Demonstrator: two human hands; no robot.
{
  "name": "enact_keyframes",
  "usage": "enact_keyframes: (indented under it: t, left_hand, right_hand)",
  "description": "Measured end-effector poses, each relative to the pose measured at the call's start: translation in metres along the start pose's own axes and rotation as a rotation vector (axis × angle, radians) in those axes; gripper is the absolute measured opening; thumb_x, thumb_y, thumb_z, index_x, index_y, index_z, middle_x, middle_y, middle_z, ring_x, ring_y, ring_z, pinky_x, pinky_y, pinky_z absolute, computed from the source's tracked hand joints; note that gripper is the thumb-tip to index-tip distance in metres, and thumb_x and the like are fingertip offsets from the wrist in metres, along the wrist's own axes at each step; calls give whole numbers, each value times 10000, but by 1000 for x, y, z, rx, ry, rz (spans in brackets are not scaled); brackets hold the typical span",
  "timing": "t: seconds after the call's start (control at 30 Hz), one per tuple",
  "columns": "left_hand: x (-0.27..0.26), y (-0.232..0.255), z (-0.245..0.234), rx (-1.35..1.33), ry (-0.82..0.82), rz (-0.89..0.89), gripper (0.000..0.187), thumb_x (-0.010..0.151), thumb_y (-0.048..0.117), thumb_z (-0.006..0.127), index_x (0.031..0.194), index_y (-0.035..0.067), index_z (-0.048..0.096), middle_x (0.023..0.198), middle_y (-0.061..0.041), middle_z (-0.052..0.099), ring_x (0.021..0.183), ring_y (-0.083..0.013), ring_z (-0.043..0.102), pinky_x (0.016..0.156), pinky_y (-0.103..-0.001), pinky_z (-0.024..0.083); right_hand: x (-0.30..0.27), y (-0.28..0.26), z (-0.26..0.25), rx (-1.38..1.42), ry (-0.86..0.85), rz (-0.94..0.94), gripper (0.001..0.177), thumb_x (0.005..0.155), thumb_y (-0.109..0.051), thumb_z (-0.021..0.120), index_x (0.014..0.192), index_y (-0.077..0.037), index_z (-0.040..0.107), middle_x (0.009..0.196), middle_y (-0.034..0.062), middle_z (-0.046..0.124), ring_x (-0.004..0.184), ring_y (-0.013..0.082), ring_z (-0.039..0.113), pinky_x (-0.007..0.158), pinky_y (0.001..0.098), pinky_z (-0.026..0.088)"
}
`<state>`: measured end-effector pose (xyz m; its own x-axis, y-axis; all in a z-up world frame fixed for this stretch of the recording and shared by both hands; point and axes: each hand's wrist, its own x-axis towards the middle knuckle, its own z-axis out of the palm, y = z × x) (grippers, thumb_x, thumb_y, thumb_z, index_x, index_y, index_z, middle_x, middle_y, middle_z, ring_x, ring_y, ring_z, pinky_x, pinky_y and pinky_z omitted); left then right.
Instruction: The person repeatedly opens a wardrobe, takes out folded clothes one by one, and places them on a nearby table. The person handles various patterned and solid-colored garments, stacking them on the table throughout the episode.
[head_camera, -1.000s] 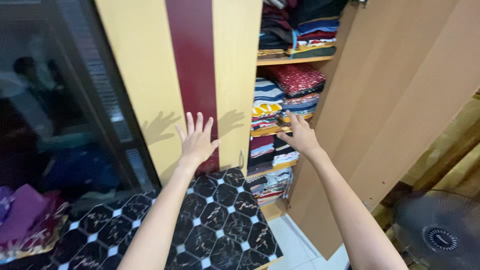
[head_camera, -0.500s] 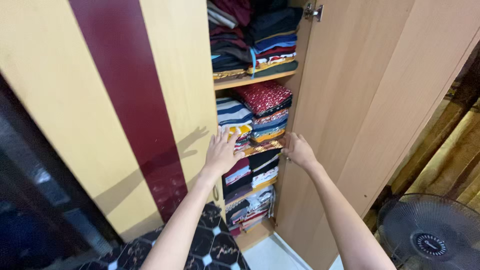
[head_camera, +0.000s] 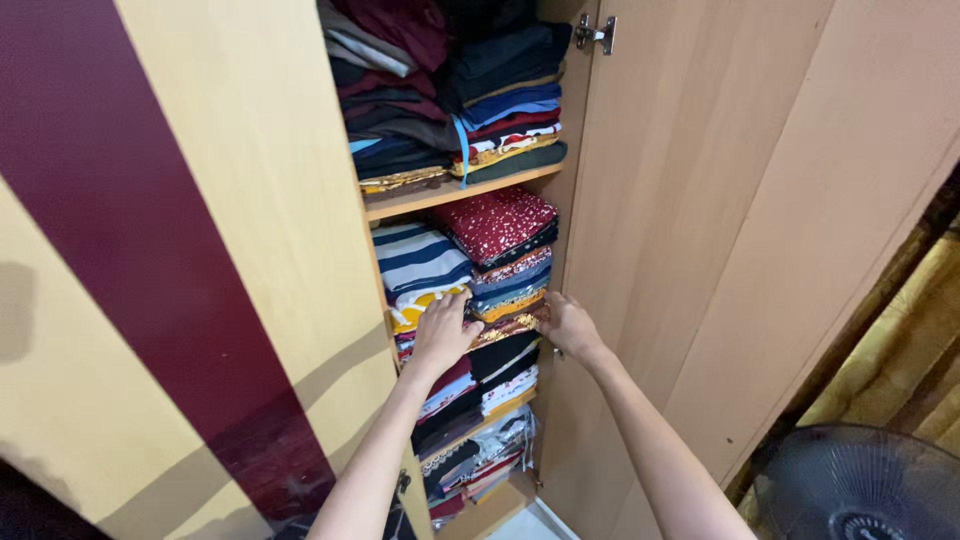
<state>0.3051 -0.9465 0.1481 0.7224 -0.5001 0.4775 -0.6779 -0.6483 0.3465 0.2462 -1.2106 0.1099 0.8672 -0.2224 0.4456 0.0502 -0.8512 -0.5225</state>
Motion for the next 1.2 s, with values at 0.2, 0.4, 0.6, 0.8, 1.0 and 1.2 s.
enact_keyframes:
  t: [0.2,0.4,0.6,0.8,1.0,1.2]
  left_hand:
    - [50,-12,53,-190,162,-43,630,854,265,758,1406,45,546,1303,-202,630,1185,-402,593,1027,-467,470]
    - [106,-6,74,-209,286,-185,619,850,139,759,1436,174,562,1267,-202,632,1177,-402,602,1030,-458,481]
    - [139,4,90,-73,407,-284,610,771,63,796,1333,172,588,1250,-243,576,1139,-428,600,973,-484,506]
    - [146,-8,96,-120,470,-344,429,837,-33,718,1206,159,611,1079,-173,654,986,-381,698,878,-477,564]
    - [162,-25,95,-309,587,-359,289,773,-11,767,1020,120,695,808,-107,706,724,-248,709,684,-383,554]
    - [173,-30,76,-431,604,-320,233,756,8,758,956,127,745,753,-29,730,671,-106,690,641,-278,540]
  right_hand:
    - [38,31,11,106,-102,20,627,803,-181,788,1384,-75,578,1229,199,682,1095,324,709,948,414,562]
    - [81,47,15,145,-185,8,623,821,-212,799,1397,-133,572,1279,173,665,1071,319,704,933,408,564]
    - [102,34,10,301,-446,247,554,895,-200,718,1421,-161,550,1287,84,711,964,263,755,855,394,643]
    - [115,53,32,439,-374,37,470,890,-147,750,1341,-104,622,1290,73,673,1018,164,706,878,359,613]
    - [138,88,81,522,-432,-19,374,909,-125,729,1276,-95,666,1208,82,729,989,156,720,883,306,592]
    - [160,93,126,1011,-482,-124,465,849,133,577,1254,-38,727,1091,151,730,939,181,690,731,328,533]
